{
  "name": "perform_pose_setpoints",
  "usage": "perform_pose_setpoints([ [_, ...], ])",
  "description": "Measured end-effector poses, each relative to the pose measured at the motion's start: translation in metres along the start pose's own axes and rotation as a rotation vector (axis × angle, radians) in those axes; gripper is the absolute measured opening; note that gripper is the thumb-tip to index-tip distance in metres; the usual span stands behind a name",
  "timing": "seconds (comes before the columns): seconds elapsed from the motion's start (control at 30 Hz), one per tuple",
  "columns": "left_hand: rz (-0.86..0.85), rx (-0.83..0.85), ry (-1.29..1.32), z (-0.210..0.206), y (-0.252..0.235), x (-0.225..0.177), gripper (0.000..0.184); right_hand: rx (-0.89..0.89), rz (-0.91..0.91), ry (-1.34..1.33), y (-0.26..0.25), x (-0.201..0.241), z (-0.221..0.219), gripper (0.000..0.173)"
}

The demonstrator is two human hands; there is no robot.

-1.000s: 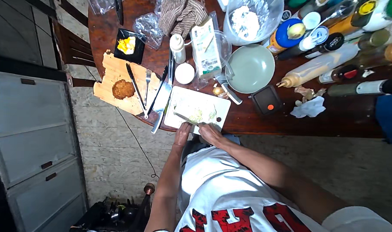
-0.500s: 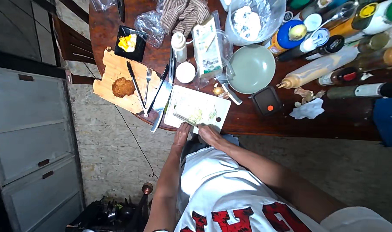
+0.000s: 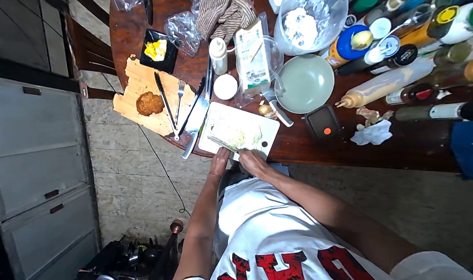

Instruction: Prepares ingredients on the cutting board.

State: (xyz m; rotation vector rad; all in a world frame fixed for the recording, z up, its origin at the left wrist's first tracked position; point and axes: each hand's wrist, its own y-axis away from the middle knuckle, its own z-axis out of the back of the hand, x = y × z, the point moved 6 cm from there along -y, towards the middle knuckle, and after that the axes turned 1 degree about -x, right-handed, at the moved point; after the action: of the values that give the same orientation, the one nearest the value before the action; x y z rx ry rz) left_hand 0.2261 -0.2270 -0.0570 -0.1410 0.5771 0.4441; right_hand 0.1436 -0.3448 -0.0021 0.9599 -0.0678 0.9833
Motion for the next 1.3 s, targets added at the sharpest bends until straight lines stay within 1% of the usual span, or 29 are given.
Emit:
perform_pose_setpoints([
  [0.07,-0.004,0.002,-0.001,0.000,0.000,0.000,0.016,0.014,-0.009,0.000,0.002,-0.003,-0.001,0.030],
  [0.13,-0.006,-0.002,0.003,-0.001,0.000,0.000,0.017,0.001,-0.012,-0.002,-0.006,-0.006,-0.006,0.028],
  [0.23,0.000,-0.006,0.002,0.000,-0.001,0.001,0.016,-0.027,0.001,-0.006,-0.008,-0.001,-0.002,0.026],
  [0.37,-0.011,-0.027,-0.011,0.000,-0.001,0.002,0.019,0.014,-0.027,-0.029,0.000,-0.004,-0.004,0.030],
  [0.5,-0.009,-0.044,-0.031,0.000,-0.001,0.001,0.015,-0.020,-0.014,-0.019,-0.014,-0.005,-0.009,0.026],
  [0.57,0.005,-0.071,-0.063,0.001,0.001,0.000,0.018,-0.027,-0.033,-0.066,-0.016,-0.005,-0.006,0.026],
  [0.67,0.056,-0.020,-0.019,-0.006,0.008,-0.001,0.024,-0.066,-0.072,-0.133,-0.016,-0.014,-0.001,0.029],
  [0.73,0.087,0.017,0.033,-0.009,0.011,-0.002,0.026,-0.047,-0.079,-0.124,-0.014,-0.016,0.001,0.028],
  [0.87,0.074,0.042,0.017,-0.008,0.008,-0.004,0.024,-0.035,-0.024,-0.081,-0.004,-0.010,0.002,0.027],
  [0.97,0.035,0.000,0.000,-0.006,0.006,-0.004,0.019,0.008,-0.011,-0.035,0.005,-0.006,0.003,0.029],
  [1.07,0.020,0.003,-0.012,-0.004,0.008,-0.004,0.022,0.048,-0.019,-0.006,0.008,-0.006,0.000,0.031],
  [1.17,0.026,-0.002,-0.014,-0.006,0.009,-0.002,0.020,0.016,-0.010,0.004,-0.003,-0.011,-0.010,0.028],
  [1.3,0.039,-0.008,-0.009,-0.006,0.008,-0.002,0.021,0.016,-0.004,0.002,0.002,-0.005,-0.004,0.028],
])
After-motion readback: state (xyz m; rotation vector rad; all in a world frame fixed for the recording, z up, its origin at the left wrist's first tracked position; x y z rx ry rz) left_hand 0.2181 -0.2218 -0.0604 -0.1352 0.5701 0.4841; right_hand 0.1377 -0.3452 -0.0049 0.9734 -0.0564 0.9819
